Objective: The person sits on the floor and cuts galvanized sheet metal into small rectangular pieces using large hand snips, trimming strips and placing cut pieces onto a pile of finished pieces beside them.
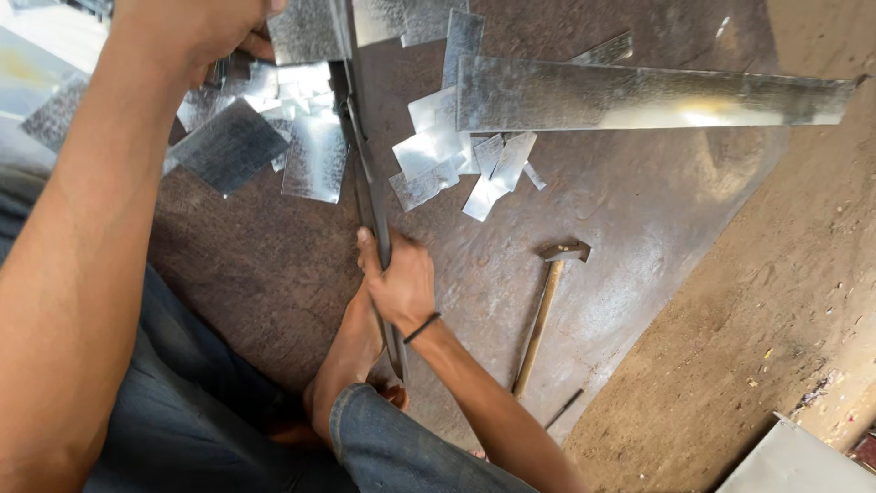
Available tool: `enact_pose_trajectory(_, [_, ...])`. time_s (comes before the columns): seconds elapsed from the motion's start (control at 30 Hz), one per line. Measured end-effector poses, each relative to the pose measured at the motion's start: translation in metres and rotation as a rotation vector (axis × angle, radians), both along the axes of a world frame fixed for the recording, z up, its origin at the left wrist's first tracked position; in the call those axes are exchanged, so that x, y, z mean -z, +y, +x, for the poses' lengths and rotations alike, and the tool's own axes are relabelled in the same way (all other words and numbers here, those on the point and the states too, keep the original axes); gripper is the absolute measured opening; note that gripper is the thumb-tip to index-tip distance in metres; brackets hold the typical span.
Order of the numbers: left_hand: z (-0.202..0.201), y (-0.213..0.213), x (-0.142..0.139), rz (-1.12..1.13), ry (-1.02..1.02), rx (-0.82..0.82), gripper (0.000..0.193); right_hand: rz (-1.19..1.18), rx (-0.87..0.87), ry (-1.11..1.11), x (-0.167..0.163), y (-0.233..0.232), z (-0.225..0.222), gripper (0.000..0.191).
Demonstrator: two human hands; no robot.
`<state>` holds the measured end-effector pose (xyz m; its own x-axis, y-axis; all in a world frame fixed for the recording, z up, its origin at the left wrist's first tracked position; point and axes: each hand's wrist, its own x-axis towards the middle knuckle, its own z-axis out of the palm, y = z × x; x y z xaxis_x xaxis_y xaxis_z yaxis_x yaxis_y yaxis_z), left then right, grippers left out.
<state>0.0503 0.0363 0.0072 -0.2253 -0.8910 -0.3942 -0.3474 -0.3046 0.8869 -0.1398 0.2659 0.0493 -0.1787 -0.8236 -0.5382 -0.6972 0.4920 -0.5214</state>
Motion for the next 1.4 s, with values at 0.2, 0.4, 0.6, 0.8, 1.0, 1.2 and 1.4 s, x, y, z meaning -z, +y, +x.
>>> enact_pose_trajectory(0.2, [0.070, 0.001, -0.006, -0.293, 0.071, -0.134, 0.016, -0.318, -0.274, 0.183, -0.015, -0.010, 0.009, 0.035])
enact_pose_trajectory(0.4, [0.146, 0.004, -0.010, -0.315, -0.235, -0.208, 0.007, -0.668, -0.175, 0.225, 0.019, -0.126, 0.001, 0.037])
enact_pose_trajectory(0.6, [0.168, 0.004, -0.073, -0.721, -0.501, -0.150, 0.024, -0.655, -0.165, 0.318, 0.055, -0.212, 0.021, 0.076])
enact_pose_trajectory(0.8, [0.108, -0.012, -0.066, -0.124, 0.400, -0.299, 0.034, -0.451, -0.039, 0.156, 0.049, -0.233, 0.001, 0.060])
enact_pose_trajectory(1.0, [0.029, -0.002, -0.043, 0.261, 0.409, -0.301, 0.040, -0.464, 0.240, -0.554, -0.001, -0.200, 0.001, 0.028])
enact_pose_trajectory(1.2, [0.007, 0.019, -0.038, 0.312, 0.461, -0.169, 0.028, -0.419, 0.393, -0.688, -0.027, -0.154, 0.025, 0.024])
enact_pose_trajectory(1.4, [0.004, 0.029, -0.037, 0.317, 0.388, -0.104, 0.019, -0.520, -0.017, -0.325, -0.036, -0.130, 0.013, 0.040])
